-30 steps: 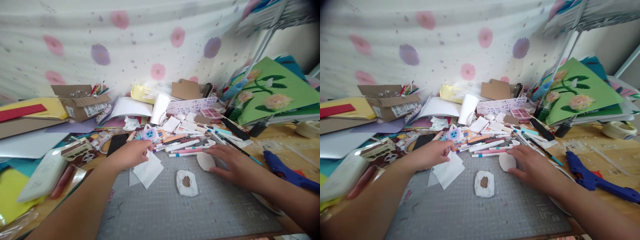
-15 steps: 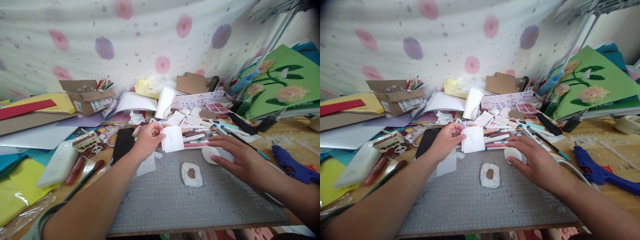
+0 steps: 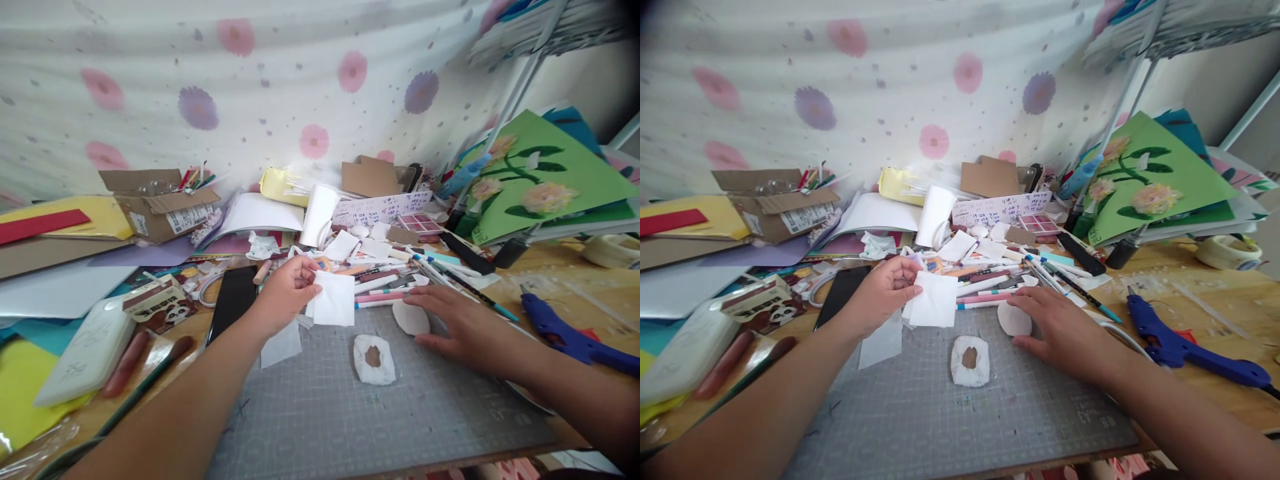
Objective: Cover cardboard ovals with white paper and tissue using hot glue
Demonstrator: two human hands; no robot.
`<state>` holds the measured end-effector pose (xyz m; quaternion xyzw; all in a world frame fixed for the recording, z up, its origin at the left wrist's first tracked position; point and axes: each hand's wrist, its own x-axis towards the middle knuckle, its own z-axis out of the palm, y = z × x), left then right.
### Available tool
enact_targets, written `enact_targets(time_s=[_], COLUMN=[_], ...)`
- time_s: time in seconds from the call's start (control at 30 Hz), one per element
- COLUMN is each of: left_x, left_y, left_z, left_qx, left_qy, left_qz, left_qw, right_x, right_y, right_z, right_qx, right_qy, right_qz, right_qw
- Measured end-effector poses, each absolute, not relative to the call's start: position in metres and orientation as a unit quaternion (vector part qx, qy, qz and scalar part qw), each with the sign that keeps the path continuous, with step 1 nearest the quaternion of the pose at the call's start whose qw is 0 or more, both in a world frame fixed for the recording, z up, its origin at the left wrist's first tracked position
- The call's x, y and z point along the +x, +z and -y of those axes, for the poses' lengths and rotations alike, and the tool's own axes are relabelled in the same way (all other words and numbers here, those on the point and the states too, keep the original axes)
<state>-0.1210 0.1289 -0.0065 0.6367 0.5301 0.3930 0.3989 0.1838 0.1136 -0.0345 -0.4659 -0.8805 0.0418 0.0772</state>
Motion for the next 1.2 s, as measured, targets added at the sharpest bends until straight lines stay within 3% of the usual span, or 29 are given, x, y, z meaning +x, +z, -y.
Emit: enact_targets(time_s=[0.3,0.5,0.63,0.77,0.87,1.2], left_x=[-0.159,-0.144,-0.109,-0.082,-0.078,-0.076], left_y=[0.020,0.028,0.016,-0.001,-0.004,-0.017], left_z=[-0.132,-0.125,-0.097,-0.067,-0.061,-0.064], left_qx=[0.705,0.737,0.824,0.888,0.885,0.874], left_qy=[0.199,0.203,0.250,0.226,0.237,0.271], left_qz=[-0.559,-0.611,-0.491,-0.367,-0.360,-0.367], left_qw=[0.389,0.204,0.135,0.158,0.177,0.166], right_x=[0.181,0.182,0.177,0.158,0.144,0.126], right_y=[-0.035,-0.029,-0.014,0.002,0.006,-0.008], right_z=[-0.110,-0.108,-0.098,-0.080,-0.069,-0.059], right_qx=[-0.463,-0.480,-0.490,-0.427,-0.373,-0.368], right_qy=[0.062,0.087,0.217,0.429,0.548,0.688], right_qz=[0.881,0.865,0.822,0.762,0.710,0.527], right_qw=[0.076,0.120,0.190,0.232,0.238,0.336])
